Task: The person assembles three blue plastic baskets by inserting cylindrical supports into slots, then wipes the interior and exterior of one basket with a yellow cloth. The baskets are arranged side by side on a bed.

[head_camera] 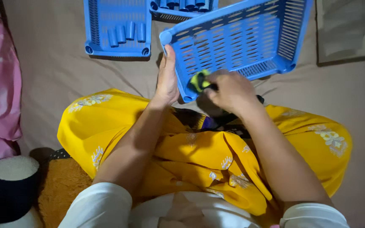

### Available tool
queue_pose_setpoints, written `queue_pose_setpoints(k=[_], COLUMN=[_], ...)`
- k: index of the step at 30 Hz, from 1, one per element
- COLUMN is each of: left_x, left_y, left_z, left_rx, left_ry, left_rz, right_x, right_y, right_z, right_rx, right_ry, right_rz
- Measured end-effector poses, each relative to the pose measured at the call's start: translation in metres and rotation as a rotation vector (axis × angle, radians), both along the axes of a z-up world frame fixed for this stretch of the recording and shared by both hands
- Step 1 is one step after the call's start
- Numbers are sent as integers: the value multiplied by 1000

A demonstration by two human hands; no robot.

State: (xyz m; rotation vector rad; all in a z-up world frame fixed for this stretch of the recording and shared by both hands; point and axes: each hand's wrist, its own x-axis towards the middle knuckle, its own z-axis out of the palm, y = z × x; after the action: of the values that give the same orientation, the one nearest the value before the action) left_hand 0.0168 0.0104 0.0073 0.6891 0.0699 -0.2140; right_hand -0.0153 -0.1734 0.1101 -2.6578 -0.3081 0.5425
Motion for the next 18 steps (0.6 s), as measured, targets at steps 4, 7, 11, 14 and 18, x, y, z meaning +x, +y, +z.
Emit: queue_pose_setpoints(k=[4, 7, 11, 14, 18], left_x=[-1, -1, 1, 4, 6], left_y=[2, 0, 4, 9, 9], left_z=[-5, -7, -2, 4, 3], left_rx=[16, 79, 146, 89, 101], left_ry=[-23, -43, 33, -16, 56], left_rz=[6, 12, 56, 9, -47], right_x=[-11, -26, -19, 4, 6], right_y=[4, 14, -13, -54, -75], right_z=[-5, -24, -41, -40, -45], right_rx=[-20, 173, -39, -359, -243], right_ry=[-181, -331, -271, -159, -262], right_rz=[5, 168, 94, -195, -276])
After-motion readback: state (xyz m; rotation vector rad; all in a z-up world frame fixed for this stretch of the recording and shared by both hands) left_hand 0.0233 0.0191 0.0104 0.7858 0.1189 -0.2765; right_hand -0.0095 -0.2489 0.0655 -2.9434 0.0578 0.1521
